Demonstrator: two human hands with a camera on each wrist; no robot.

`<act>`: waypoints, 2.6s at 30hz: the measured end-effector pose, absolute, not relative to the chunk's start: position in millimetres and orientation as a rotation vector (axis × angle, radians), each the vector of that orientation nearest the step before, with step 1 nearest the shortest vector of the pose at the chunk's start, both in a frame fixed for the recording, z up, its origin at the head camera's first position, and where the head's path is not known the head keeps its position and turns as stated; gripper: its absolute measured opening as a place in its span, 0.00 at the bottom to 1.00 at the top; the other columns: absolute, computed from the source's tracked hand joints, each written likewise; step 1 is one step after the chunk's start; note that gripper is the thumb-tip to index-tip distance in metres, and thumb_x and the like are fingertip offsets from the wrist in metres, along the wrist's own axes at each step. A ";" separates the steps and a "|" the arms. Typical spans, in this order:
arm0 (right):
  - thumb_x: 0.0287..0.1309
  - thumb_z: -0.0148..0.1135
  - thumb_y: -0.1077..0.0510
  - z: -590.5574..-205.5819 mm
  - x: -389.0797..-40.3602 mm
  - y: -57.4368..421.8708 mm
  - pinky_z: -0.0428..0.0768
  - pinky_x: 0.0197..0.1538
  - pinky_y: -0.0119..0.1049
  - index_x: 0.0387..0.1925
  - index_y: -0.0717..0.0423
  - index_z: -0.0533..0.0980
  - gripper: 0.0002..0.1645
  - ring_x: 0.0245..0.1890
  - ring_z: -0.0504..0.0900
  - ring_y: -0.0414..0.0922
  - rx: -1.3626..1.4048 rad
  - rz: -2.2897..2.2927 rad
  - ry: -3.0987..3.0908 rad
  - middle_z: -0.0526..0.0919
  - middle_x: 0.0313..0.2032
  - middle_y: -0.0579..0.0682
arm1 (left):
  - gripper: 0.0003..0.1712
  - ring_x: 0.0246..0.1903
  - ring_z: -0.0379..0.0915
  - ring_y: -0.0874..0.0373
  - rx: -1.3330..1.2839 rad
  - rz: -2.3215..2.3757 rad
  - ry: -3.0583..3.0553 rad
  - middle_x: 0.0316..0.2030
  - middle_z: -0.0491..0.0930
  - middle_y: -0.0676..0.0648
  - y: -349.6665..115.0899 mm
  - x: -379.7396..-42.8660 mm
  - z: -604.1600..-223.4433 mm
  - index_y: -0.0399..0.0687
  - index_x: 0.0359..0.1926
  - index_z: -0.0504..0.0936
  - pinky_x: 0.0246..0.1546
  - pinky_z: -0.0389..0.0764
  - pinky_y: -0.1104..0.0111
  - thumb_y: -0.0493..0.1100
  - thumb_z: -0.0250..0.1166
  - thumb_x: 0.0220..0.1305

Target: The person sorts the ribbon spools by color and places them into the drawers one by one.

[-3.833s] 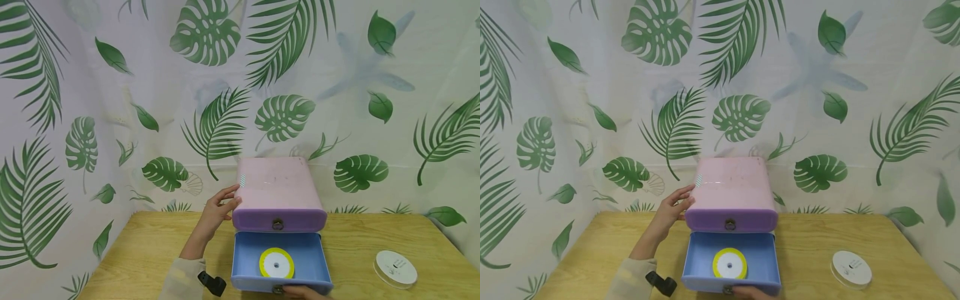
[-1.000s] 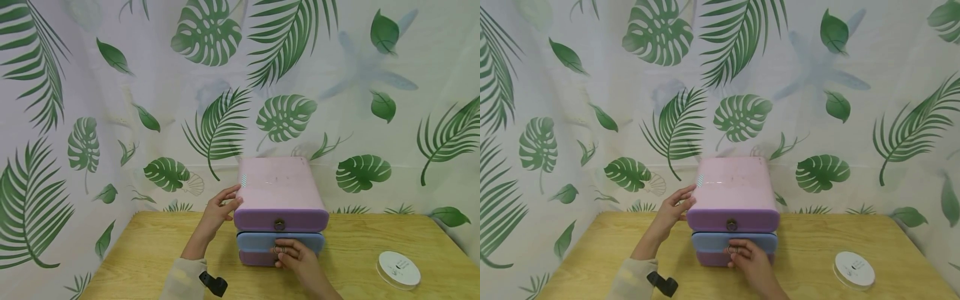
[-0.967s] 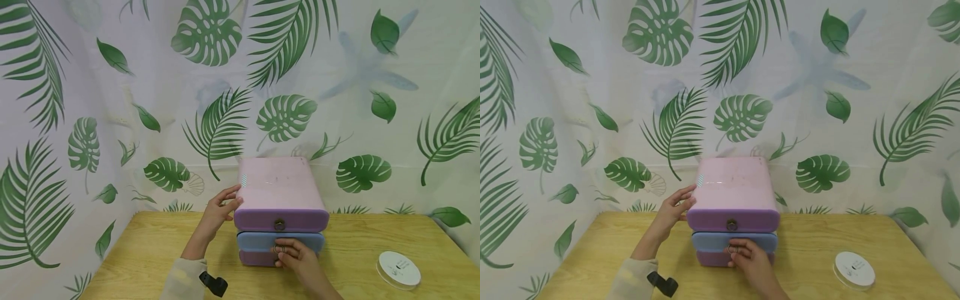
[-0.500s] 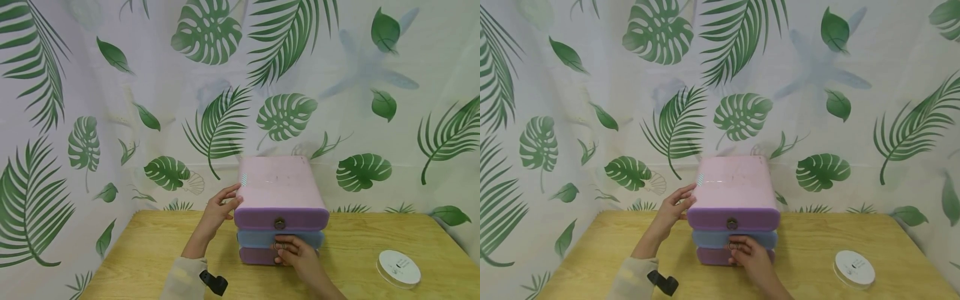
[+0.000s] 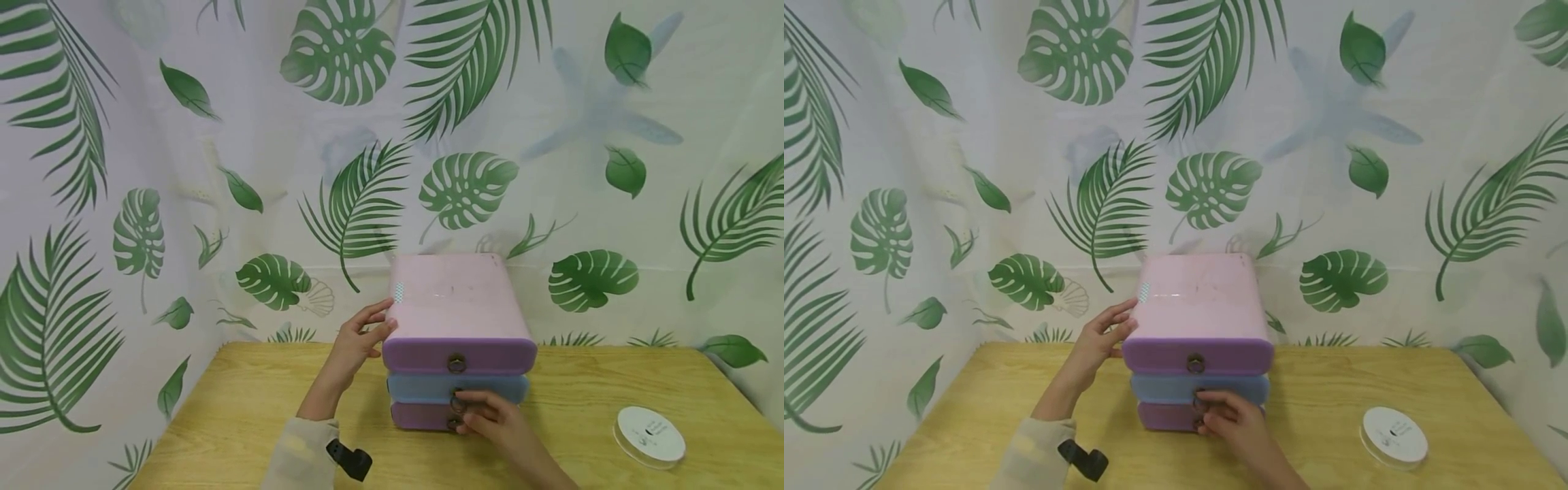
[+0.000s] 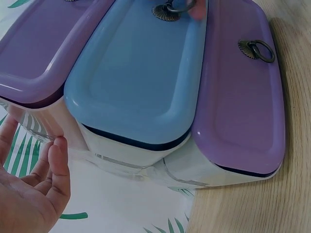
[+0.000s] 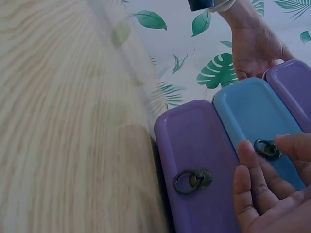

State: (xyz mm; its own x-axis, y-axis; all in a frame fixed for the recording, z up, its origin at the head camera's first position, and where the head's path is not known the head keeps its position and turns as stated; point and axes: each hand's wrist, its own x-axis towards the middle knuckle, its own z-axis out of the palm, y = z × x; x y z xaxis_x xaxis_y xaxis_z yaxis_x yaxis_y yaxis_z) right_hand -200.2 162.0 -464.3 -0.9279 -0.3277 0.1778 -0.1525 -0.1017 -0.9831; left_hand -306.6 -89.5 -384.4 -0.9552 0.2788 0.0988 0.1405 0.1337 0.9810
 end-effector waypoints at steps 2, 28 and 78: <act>0.67 0.55 0.62 -468.1 -199.4 165.5 0.82 0.47 0.32 0.58 0.82 0.63 0.29 0.39 0.85 0.36 -0.550 -2.131 2.068 0.84 0.46 0.46 | 0.26 0.45 0.73 0.56 0.415 1.953 2.285 0.61 0.70 0.41 -89.9 -306.6 -385.4 0.61 0.65 0.73 0.36 0.75 0.65 0.49 0.63 0.65; 0.67 0.56 0.56 -498.2 -205.0 170.0 0.79 0.49 0.28 0.58 0.73 0.70 0.26 0.49 0.79 0.31 -0.391 -1.798 2.325 0.74 0.57 0.71 | 0.27 0.43 0.73 0.57 0.411 1.970 2.275 0.61 0.69 0.41 -92.5 -306.5 -390.2 0.62 0.65 0.74 0.36 0.75 0.65 0.49 0.63 0.65; 0.71 0.50 0.58 -515.2 -211.0 140.8 0.79 0.31 0.31 0.61 0.75 0.65 0.26 0.31 0.83 0.39 -0.152 -1.944 2.074 0.83 0.49 0.60 | 0.26 0.43 0.73 0.58 0.424 1.978 2.260 0.60 0.70 0.41 -89.0 -309.7 -387.8 0.61 0.64 0.74 0.35 0.75 0.65 0.49 0.63 0.65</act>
State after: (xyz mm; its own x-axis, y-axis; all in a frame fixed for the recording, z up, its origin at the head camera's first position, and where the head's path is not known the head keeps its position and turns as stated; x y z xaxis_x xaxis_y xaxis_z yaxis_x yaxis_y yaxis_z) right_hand -211.0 140.8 -515.2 -0.9514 -0.2744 -0.1400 0.1219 0.0820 -0.9891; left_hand -309.7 -89.0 -387.8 -0.9552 0.2782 0.1010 0.1371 0.1134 0.9840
